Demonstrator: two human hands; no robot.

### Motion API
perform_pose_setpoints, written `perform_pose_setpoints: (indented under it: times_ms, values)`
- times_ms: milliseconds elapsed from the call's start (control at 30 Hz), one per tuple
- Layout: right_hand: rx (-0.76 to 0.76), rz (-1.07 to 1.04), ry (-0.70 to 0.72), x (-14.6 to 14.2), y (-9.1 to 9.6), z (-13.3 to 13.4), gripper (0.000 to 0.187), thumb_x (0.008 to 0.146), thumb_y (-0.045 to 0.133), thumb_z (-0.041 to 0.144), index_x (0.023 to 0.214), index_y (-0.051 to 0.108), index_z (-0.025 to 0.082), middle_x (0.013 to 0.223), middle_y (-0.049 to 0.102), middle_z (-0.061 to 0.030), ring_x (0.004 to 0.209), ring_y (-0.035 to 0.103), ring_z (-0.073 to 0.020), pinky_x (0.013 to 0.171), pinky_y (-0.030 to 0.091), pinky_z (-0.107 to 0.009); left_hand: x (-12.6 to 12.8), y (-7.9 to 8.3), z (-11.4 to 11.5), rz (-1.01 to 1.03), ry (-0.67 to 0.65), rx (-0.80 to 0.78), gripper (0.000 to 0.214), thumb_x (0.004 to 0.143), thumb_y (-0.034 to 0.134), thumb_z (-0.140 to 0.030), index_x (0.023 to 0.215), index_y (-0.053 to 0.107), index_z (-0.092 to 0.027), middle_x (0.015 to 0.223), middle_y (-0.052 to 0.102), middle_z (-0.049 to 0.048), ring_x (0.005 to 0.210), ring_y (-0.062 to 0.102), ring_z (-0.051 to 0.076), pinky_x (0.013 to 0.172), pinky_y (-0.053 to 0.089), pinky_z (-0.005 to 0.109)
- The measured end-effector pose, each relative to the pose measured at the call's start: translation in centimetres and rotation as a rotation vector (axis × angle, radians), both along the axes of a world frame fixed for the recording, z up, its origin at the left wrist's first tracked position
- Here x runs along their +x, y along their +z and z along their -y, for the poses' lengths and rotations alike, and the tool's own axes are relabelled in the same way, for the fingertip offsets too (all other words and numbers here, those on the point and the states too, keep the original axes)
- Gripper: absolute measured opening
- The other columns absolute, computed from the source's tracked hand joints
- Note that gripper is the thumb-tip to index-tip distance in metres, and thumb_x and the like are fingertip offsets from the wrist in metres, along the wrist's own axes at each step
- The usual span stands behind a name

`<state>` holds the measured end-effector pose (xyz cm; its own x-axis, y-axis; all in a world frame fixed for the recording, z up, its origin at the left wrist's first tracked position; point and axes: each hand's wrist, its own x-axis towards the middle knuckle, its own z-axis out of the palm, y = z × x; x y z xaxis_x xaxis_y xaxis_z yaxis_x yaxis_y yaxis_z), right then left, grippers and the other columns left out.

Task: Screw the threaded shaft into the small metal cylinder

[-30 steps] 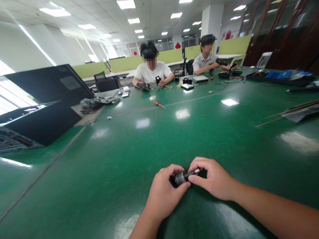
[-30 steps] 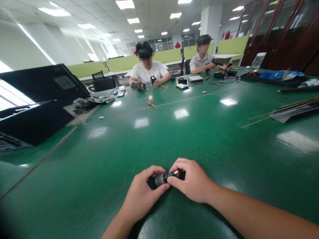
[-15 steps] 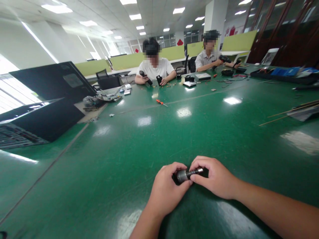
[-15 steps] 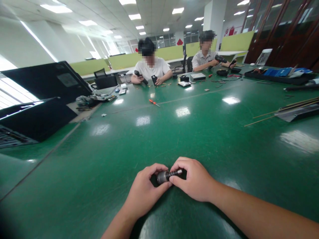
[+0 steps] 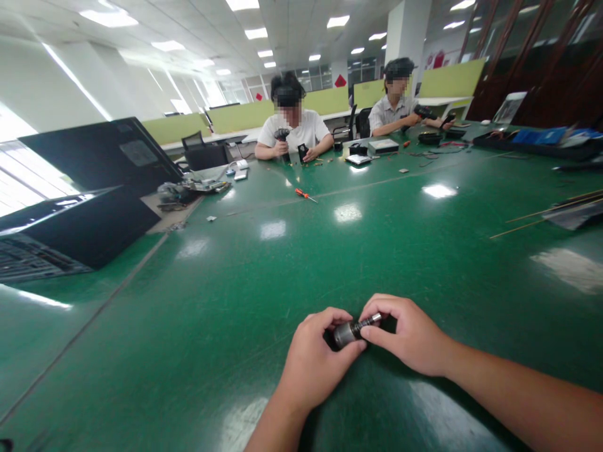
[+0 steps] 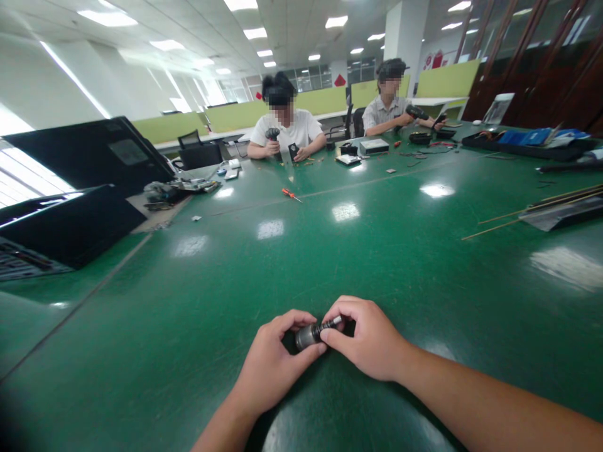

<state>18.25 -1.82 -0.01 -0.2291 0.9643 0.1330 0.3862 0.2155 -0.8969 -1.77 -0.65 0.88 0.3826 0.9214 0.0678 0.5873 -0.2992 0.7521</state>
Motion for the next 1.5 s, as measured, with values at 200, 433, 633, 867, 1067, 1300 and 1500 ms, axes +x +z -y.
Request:
perform_pose_setpoints:
  times_ms: [200, 433, 633, 867, 1067, 1300, 1500]
  values:
    - [-0.005, -0.032, -0.017, 0.07, 0.03, -0.07, 0.005, 0.084, 0.068, 0.023, 0.084, 0.072, 0.02, 0.079, 0.067, -0.0014, 0.077, 0.061, -0.0177, 0.074, 0.046, -0.03, -0.21, 0.07, -0.07, 0.042, -0.017, 0.011, 0.018, 0.082, 0.074, -0.029, 0.099, 0.07, -0.028, 0.096, 0.073, -0.0013, 0.089, 0.066, 0.021, 0.082, 0.046, 0.033]
    - [-0.019, -0.039, -0.023, 0.06, 0.12, -0.04, 0.005, 0.084, 0.068, 0.023, 0.084, 0.071, 0.02, 0.079, 0.065, -0.001, 0.077, 0.06, -0.0174, 0.074, 0.044, -0.03, -0.21, 0.26, -0.07, 0.086, -0.002, -0.013, 0.019, 0.083, 0.072, -0.028, 0.102, 0.07, -0.028, 0.099, 0.074, -0.0016, 0.092, 0.067, 0.021, 0.086, 0.048, 0.034]
    - [-0.013, -0.043, -0.018, 0.06, 0.24, 0.01, 0.004, 0.084, 0.067, 0.022, 0.084, 0.071, 0.02, 0.08, 0.066, -0.0013, 0.079, 0.06, -0.018, 0.076, 0.044, -0.031, -0.29, 0.03, -0.3, 0.176, 0.036, 0.0, 0.027, 0.075, 0.077, -0.018, 0.1, 0.07, -0.026, 0.097, 0.073, -0.0017, 0.092, 0.067, 0.019, 0.085, 0.048, 0.031]
    - [-0.015, -0.056, -0.026, 0.07, 0.03, -0.04, 0.005, 0.083, 0.067, 0.021, 0.084, 0.071, 0.019, 0.079, 0.065, -0.0013, 0.078, 0.059, -0.0174, 0.075, 0.044, -0.03, -0.5, -0.03, -0.51, 0.192, 0.041, 0.054, 0.03, 0.072, 0.076, -0.012, 0.098, 0.069, -0.025, 0.094, 0.071, -0.0018, 0.089, 0.064, 0.018, 0.082, 0.046, 0.031]
    - [-0.021, -0.058, -0.022, 0.06, -0.26, -0.09, 0.004, 0.083, 0.067, 0.022, 0.082, 0.07, 0.019, 0.079, 0.065, -0.0012, 0.077, 0.059, -0.0171, 0.074, 0.044, -0.03, -0.64, -0.46, -0.58, 0.196, 0.055, 0.082, 0.032, 0.071, 0.073, -0.008, 0.097, 0.067, -0.025, 0.094, 0.07, -0.0019, 0.088, 0.063, 0.018, 0.082, 0.045, 0.032]
    - [-0.021, -0.068, -0.027, 0.14, -0.3, -0.12, 0.006, 0.083, 0.068, 0.024, 0.084, 0.07, 0.019, 0.078, 0.064, -0.0008, 0.077, 0.058, -0.0166, 0.074, 0.044, -0.029, -0.5, -0.05, -0.57, 0.217, 0.064, 0.043, 0.026, 0.072, 0.074, -0.014, 0.096, 0.068, -0.024, 0.091, 0.071, -0.0016, 0.084, 0.064, 0.018, 0.078, 0.046, 0.03]
    - [-0.045, -0.064, -0.037, 0.12, -0.31, -0.19, 0.012, 0.086, 0.066, 0.029, 0.083, 0.07, 0.019, 0.077, 0.062, -0.0004, 0.074, 0.056, -0.0157, 0.07, 0.042, -0.028, -0.44, 0.41, -0.49, 0.223, 0.076, -0.021, 0.018, 0.079, 0.073, -0.032, 0.095, 0.072, -0.023, 0.089, 0.074, 0.0002, 0.082, 0.066, 0.02, 0.077, 0.047, 0.031]
